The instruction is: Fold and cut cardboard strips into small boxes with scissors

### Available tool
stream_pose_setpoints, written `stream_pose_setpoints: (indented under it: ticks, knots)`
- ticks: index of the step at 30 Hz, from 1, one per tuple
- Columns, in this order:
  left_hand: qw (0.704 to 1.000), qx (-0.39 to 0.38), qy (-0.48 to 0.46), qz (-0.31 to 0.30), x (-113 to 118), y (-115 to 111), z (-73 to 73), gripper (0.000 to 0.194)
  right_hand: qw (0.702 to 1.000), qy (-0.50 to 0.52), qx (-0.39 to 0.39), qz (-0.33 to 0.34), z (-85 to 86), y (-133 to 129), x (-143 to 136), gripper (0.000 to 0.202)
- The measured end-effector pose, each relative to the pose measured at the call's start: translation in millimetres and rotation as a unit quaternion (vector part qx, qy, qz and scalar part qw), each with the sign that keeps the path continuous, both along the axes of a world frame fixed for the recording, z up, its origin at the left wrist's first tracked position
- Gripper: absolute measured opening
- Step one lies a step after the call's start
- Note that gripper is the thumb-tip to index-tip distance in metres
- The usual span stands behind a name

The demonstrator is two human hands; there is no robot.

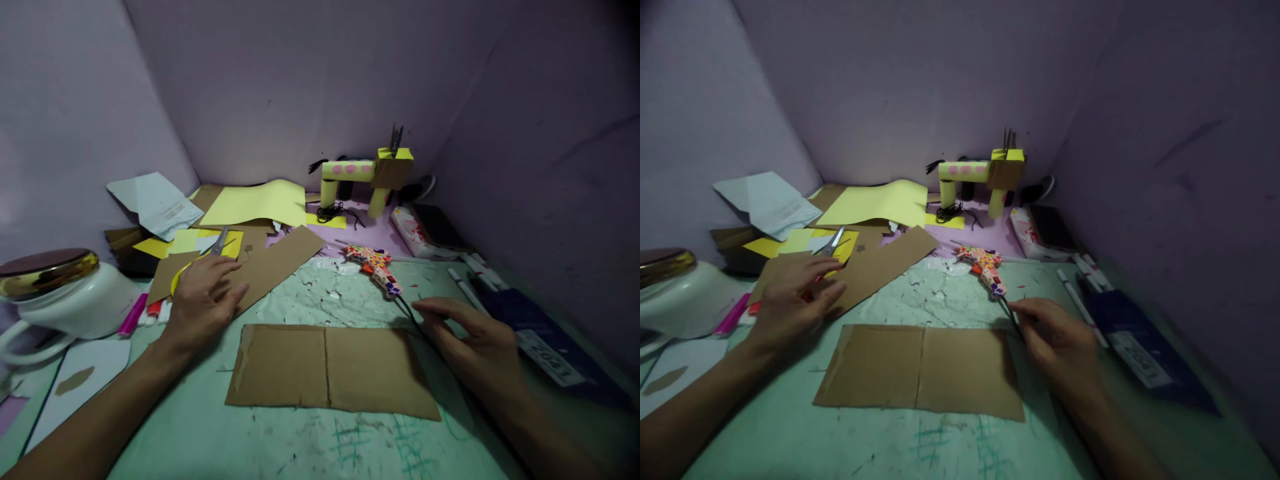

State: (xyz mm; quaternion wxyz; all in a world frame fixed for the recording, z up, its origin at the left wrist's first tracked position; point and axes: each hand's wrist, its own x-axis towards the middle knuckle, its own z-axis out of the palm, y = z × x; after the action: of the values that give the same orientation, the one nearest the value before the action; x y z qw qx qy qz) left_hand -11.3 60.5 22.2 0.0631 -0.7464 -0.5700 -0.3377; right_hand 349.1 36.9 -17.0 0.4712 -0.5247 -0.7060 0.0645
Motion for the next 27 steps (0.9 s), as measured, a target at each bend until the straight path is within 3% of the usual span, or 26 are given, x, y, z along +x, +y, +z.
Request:
stream_pose_setpoints:
  ticks: [4, 8, 14, 17, 20, 23, 27]
  knots:
    - [0.999, 0.004, -0.021, -0.031, 8, -16, 3.9, 0.018, 1.000, -0.005, -0.003, -0.004, -3.0, 1, 0, 0.014]
    - [0.994, -0.021, 0.035, -0.102, 25, -35, -4.9, 0.025, 0.999, -0.030, -0.002, 0.017, -4.0, -2, -1, 0.015]
    - [0.958, -0.101, 0.187, -0.192, 54, -58, -24.0, 0.048, 0.989, -0.103, 0.042, 0.093, 19.5, -22, -24, 0.027]
    - [0.939, -0.142, 0.248, -0.192, 60, -61, -31.8, 0.061, 0.971, -0.191, -0.009, 0.147, 25.3, -33, -45, 0.036]
    - [0.928, -0.167, 0.268, -0.195, 62, -60, -34.7, 0.062, 0.933, -0.304, -0.060, 0.184, 17.0, -37, -62, 0.050]
    - [0.919, -0.188, 0.274, -0.211, 63, -57, -33.4, 0.058, 0.907, -0.360, -0.115, 0.186, 4.7, -36, -72, 0.058]
    - [0.915, -0.213, 0.262, -0.221, 65, -55, -30.5, 0.056, 0.897, -0.377, -0.150, 0.175, -0.2, -35, -77, 0.057]
